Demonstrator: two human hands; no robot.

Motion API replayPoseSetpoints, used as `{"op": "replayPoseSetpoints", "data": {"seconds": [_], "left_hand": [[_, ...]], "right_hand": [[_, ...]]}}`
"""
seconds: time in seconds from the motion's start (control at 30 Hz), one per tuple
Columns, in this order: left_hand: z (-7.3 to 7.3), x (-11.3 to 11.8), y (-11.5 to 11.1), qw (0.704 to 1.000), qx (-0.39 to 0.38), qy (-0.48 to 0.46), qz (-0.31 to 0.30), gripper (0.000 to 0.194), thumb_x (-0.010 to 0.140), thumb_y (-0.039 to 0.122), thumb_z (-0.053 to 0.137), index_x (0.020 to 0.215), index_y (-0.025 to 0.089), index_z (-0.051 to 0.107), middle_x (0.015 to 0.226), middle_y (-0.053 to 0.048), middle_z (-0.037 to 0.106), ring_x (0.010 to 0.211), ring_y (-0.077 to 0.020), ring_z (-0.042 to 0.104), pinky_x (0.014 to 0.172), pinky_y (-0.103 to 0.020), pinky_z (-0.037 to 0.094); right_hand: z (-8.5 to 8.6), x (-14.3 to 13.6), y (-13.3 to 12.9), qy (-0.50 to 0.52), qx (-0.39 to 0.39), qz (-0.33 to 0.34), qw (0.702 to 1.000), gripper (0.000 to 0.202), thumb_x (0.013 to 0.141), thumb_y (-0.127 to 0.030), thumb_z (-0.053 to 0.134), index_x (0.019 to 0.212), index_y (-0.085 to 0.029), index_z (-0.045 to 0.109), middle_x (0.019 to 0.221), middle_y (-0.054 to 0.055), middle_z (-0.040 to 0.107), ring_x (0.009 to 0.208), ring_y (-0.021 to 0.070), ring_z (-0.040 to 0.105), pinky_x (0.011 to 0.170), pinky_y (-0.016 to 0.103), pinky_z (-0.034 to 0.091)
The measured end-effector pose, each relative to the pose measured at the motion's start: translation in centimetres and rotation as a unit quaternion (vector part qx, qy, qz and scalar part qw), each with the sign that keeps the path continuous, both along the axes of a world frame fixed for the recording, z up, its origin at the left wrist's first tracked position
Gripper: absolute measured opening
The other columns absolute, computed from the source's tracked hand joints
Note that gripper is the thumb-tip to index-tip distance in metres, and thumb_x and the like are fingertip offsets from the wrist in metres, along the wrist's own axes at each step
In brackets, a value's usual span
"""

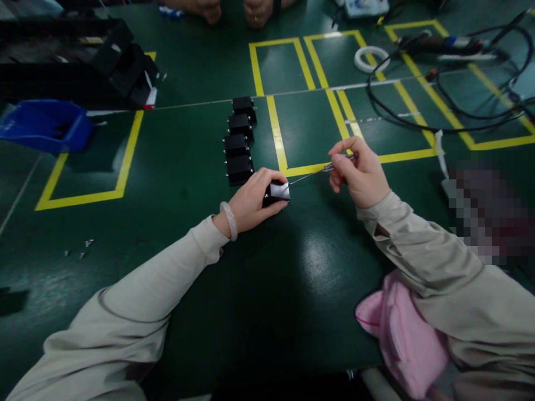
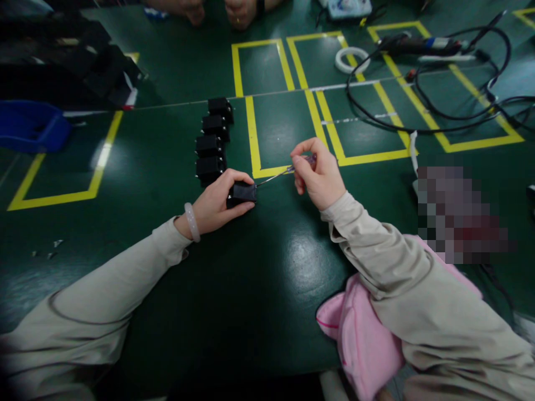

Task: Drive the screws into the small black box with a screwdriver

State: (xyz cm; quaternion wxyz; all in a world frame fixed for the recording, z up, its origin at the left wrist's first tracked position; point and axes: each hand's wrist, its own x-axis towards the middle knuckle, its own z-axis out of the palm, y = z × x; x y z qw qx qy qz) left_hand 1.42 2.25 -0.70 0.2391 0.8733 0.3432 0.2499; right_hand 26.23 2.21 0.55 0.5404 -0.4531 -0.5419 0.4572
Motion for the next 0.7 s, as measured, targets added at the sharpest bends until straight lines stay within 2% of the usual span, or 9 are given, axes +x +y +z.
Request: {"op": "replayPoseSetpoints", "data": {"seconds": [0.1,0.27,0.53,0.7], "left_hand": [[0.05,0.0,-0.03,1.0,-0.004,0.005,0.002,0.032,0.09,0.027,0.065,0.118,0.018,0.051,0.114,-0.008,0.059,0.104,-0.0232,0.058,0.092,-0.04,0.051],[0.2,0.03,-0.07,1.0,-0.007,0.006,0.001,0.031,0.091,0.027,0.064,0.118,0.018,0.051,0.114,-0.009,0.059,0.105,-0.0231,0.058,0.093,-0.04,0.051],[0.04,0.03,0.0,1.0,-0.004,0.005,0.0,0.031,0.091,0.027,0.064,0.118,0.018,0.051,0.114,-0.009,0.059,0.105,-0.0231,0.058,0.093,-0.04,0.05],[-0.04,0.01,0.03,1.0,-0.002,0.001,-0.001,0.031,0.091,0.026,0.064,0.117,0.017,0.051,0.113,-0.009,0.059,0.105,-0.0231,0.058,0.093,-0.04,0.05]], "right_hand": [[0.04,0.03,-0.06,-0.011,-0.006,0.0,1.0,0.031,0.084,-0.046,0.075,0.082,-0.025,0.054,0.045,-0.009,0.046,0.035,0.0087,0.045,0.034,0.023,0.036],[0.17,-0.03,0.02,-0.016,0.011,0.008,1.0,0.043,0.081,-0.062,0.073,0.072,-0.024,0.053,0.04,-0.011,0.035,0.03,0.0072,0.035,0.03,0.025,0.033],[0.33,-0.14,-0.05,-0.015,0.0,-0.004,1.0,0.038,0.079,-0.055,0.078,0.081,-0.025,0.054,0.042,-0.01,0.046,0.033,0.0093,0.045,0.033,0.024,0.035],[0.27,-0.11,0.02,-0.002,0.003,0.006,1.0,0.044,0.081,-0.062,0.073,0.072,-0.023,0.054,0.04,-0.01,0.036,0.03,0.0064,0.034,0.03,0.024,0.032]]}}
